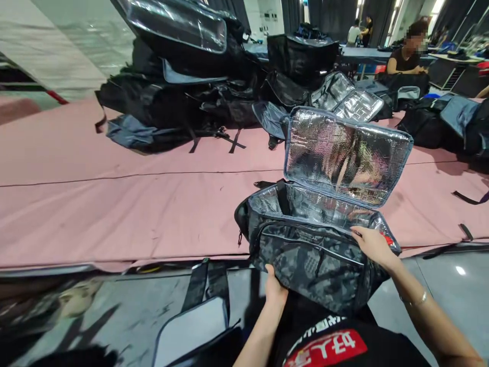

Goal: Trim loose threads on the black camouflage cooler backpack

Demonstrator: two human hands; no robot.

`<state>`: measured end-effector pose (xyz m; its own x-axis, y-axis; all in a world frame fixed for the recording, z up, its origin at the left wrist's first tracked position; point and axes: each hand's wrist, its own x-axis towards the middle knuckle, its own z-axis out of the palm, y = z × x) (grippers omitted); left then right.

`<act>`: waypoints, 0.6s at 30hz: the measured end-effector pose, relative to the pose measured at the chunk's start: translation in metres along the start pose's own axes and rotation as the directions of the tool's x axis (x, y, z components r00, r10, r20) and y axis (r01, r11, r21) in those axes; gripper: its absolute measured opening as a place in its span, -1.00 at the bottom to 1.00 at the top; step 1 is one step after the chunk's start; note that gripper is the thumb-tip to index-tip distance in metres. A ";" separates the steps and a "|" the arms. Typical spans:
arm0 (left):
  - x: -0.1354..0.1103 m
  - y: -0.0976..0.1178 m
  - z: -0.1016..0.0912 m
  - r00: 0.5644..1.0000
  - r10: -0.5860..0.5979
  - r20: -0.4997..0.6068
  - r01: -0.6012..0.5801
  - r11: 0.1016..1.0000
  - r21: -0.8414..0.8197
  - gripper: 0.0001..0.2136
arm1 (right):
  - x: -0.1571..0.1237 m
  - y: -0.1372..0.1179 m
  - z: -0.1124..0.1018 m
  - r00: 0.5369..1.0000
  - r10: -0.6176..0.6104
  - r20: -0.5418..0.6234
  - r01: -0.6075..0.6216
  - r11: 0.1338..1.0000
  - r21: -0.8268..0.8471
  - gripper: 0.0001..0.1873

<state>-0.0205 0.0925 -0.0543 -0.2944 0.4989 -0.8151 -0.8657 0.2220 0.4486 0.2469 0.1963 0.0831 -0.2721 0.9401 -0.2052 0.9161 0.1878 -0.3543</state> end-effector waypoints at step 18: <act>-0.074 0.080 0.016 0.839 -0.037 0.543 -0.505 0.318 0.802 -0.52 | -0.053 0.001 0.005 0.919 -0.164 -0.357 0.224 0.965 0.134 -0.75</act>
<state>-0.0612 0.0868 0.0474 0.0052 0.8652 -0.5015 0.1981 0.4906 0.8485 0.2604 0.1454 0.0887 -0.2950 0.9353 0.1954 0.7838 0.3538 -0.5103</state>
